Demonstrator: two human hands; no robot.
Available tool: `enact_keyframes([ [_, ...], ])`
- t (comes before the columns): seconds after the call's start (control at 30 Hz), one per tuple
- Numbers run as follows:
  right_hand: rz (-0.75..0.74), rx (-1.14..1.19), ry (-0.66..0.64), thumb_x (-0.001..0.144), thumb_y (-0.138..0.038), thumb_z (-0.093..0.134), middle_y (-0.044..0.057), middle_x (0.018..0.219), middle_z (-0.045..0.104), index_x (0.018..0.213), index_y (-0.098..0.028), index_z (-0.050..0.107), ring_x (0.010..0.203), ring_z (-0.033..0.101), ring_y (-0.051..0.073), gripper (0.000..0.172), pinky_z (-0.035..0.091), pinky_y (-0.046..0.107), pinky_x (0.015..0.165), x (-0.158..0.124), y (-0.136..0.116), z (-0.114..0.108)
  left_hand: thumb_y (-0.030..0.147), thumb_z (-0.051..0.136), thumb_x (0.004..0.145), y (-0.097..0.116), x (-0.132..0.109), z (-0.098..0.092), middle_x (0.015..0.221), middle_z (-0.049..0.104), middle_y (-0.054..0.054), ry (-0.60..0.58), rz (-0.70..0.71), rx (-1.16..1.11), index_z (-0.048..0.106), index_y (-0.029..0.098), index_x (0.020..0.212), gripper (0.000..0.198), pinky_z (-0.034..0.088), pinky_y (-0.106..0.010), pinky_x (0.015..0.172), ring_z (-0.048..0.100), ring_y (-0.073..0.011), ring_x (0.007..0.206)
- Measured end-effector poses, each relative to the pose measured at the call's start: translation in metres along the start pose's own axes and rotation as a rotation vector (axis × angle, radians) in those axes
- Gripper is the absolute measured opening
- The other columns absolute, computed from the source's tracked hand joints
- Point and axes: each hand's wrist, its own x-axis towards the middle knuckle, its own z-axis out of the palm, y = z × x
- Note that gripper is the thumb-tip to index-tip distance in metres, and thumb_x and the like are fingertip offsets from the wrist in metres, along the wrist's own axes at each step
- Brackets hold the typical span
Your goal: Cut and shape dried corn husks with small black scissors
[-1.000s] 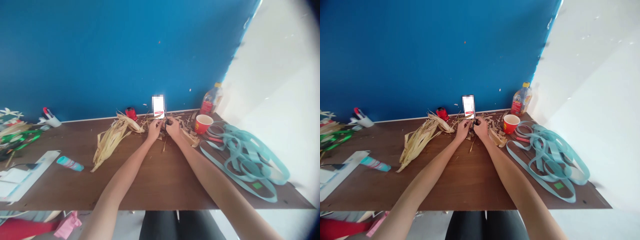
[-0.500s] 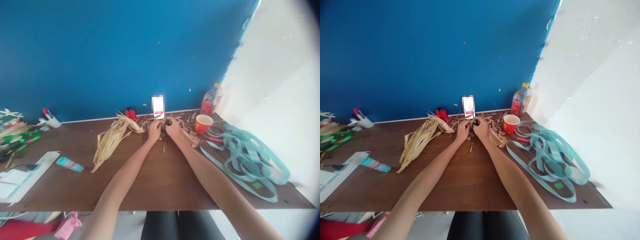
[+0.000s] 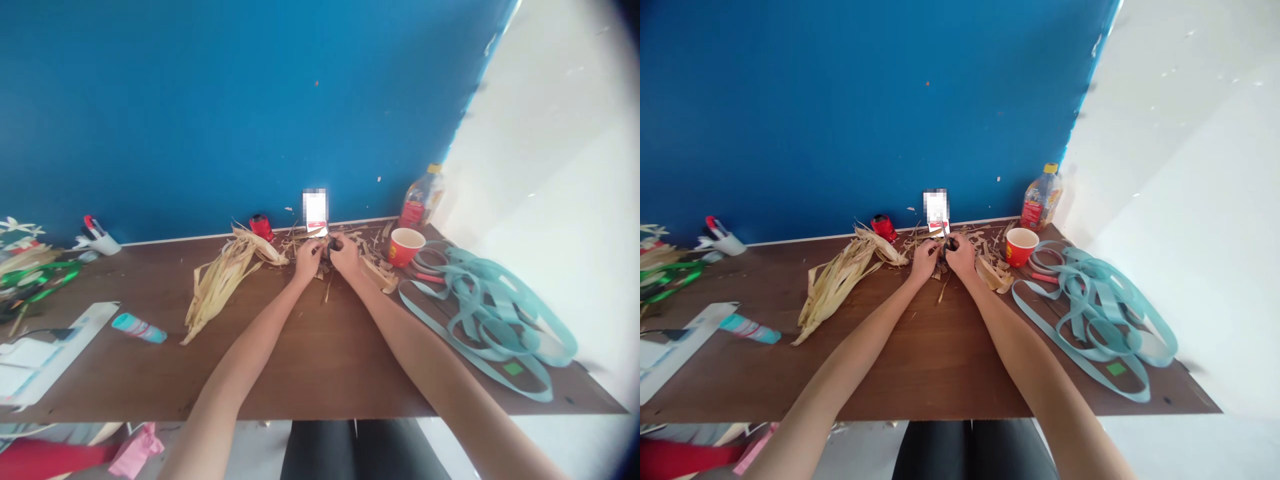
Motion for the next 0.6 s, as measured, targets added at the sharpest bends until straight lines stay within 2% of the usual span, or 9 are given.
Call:
enact_keyframes([
  [0.2, 0.026, 0.095, -0.019, 0.065, -0.024, 0.063, 0.003, 0.082, 0.072, 0.1, -0.02, 0.065, 0.074, 0.068, 0.022, 0.036, 0.054, 0.033, 0.072, 0.0013, 0.0018, 0.0034, 0.02, 0.054, 0.088, 0.0012, -0.0014, 0.0003, 0.085, 0.064, -0.006, 0.014, -0.02, 0.081, 0.064, 0.016, 0.078, 0.015, 0.043, -0.028, 0.074, 0.057, -0.0168, 0.077],
  [0.37, 0.059, 0.215, -0.037, 0.063, -0.023, 0.063, 0.002, 0.076, 0.07, 0.106, -0.018, 0.062, 0.068, 0.065, 0.019, 0.044, 0.052, 0.03, 0.064, 0.0025, -0.0006, 0.0039, 0.028, 0.053, 0.09, 0.0021, -0.0026, -0.0021, 0.084, 0.065, -0.006, 0.154, -0.1, 0.073, 0.065, 0.016, 0.083, 0.019, 0.042, -0.028, 0.075, 0.057, -0.0171, 0.077],
  [0.47, 0.077, 0.221, 0.026, 0.063, -0.023, 0.062, 0.005, 0.08, 0.071, 0.103, -0.017, 0.062, 0.07, 0.066, 0.02, 0.041, 0.052, 0.03, 0.065, 0.0035, 0.0007, 0.0029, 0.032, 0.054, 0.09, 0.001, -0.0026, -0.0032, 0.081, 0.065, -0.006, 0.199, -0.134, 0.06, 0.065, 0.016, 0.082, 0.022, 0.042, -0.029, 0.075, 0.057, -0.0175, 0.077],
  [0.6, 0.077, 0.16, 0.091, 0.065, -0.023, 0.061, 0.006, 0.085, 0.072, 0.108, -0.017, 0.061, 0.073, 0.067, 0.021, 0.044, 0.053, 0.033, 0.069, 0.0034, 0.001, 0.0011, 0.033, 0.05, 0.092, 0.0068, -0.0034, -0.0045, 0.084, 0.066, -0.007, 0.178, -0.117, 0.06, 0.066, 0.016, 0.085, 0.024, 0.043, -0.029, 0.077, 0.058, -0.018, 0.079],
])
